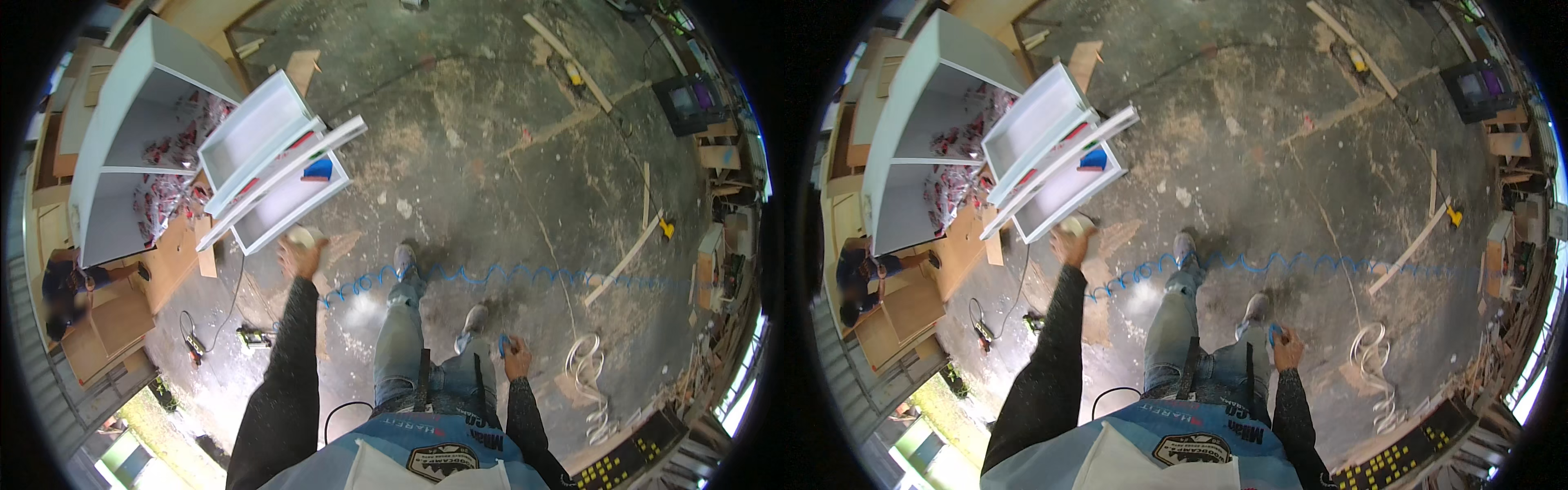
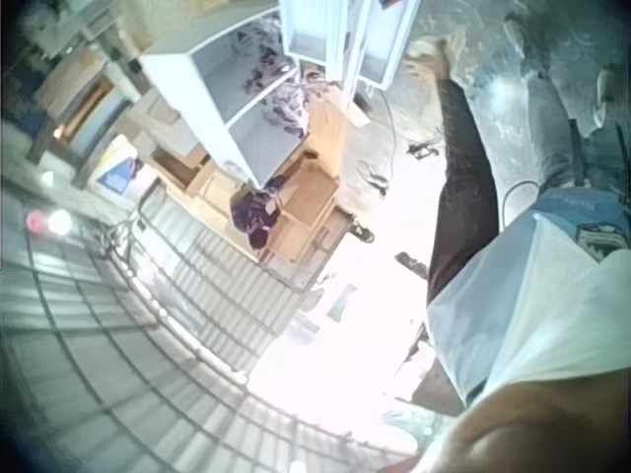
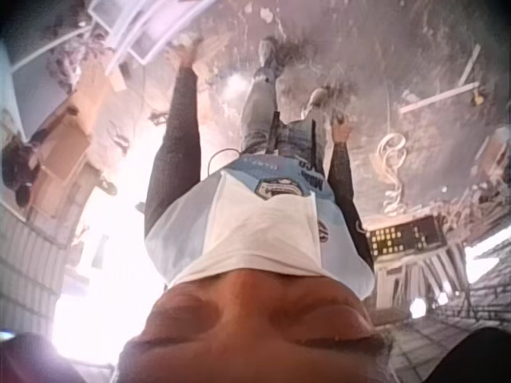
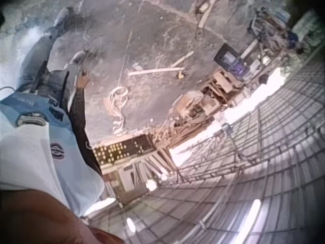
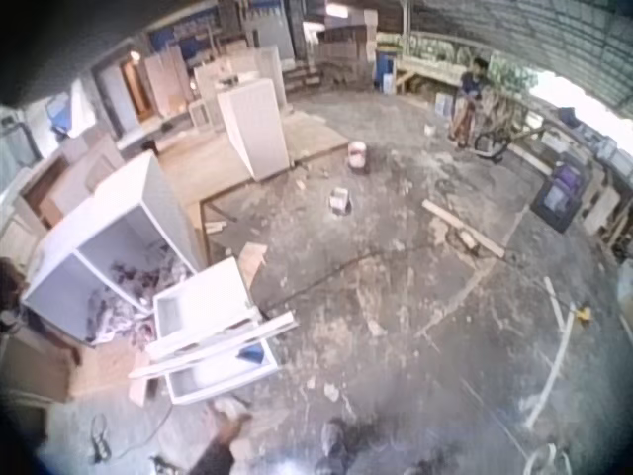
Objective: The person uncoils a long strip of white edging material from a large roll, straightens it, and then rewinds it into a smaller, more manageable coil by hand.
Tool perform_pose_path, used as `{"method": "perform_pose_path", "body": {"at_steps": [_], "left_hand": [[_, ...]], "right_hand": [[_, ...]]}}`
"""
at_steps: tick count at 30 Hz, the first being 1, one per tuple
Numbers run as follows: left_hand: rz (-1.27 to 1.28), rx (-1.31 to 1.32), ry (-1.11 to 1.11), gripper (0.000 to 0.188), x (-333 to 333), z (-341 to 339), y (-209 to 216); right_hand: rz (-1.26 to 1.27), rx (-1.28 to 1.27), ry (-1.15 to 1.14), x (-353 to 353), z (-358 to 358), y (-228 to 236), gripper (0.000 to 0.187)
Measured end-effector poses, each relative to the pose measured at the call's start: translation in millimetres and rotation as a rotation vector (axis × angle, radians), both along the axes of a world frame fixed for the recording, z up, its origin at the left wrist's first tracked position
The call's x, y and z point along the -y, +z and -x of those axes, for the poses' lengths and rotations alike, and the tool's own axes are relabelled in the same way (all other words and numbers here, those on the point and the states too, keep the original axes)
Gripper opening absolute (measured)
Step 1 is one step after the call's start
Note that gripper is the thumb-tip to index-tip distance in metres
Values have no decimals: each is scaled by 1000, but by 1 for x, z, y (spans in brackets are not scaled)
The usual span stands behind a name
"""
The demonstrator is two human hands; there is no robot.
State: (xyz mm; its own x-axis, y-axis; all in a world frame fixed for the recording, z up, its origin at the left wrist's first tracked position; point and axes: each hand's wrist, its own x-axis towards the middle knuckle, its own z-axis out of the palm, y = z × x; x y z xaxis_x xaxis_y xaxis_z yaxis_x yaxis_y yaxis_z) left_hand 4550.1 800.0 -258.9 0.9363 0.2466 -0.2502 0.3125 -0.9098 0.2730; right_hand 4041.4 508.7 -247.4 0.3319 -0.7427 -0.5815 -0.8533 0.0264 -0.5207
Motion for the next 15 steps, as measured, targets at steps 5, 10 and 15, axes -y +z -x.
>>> {"method": "perform_pose_path", "body": {"at_steps": [5, 10, 15], "left_hand": [[15, -73, 196, 116, -6, -115, -30], [-89, 177, 130, 115, -5, -192, -21], [-43, 308, 106, 115, -9, -294, -12]], "right_hand": [[-125, 27, -24, -35, -88, 35, 30], [-86, -90, 34, -58, -101, 45, 29], [-57, -189, 8, -52, -78, 39, 28]]}}
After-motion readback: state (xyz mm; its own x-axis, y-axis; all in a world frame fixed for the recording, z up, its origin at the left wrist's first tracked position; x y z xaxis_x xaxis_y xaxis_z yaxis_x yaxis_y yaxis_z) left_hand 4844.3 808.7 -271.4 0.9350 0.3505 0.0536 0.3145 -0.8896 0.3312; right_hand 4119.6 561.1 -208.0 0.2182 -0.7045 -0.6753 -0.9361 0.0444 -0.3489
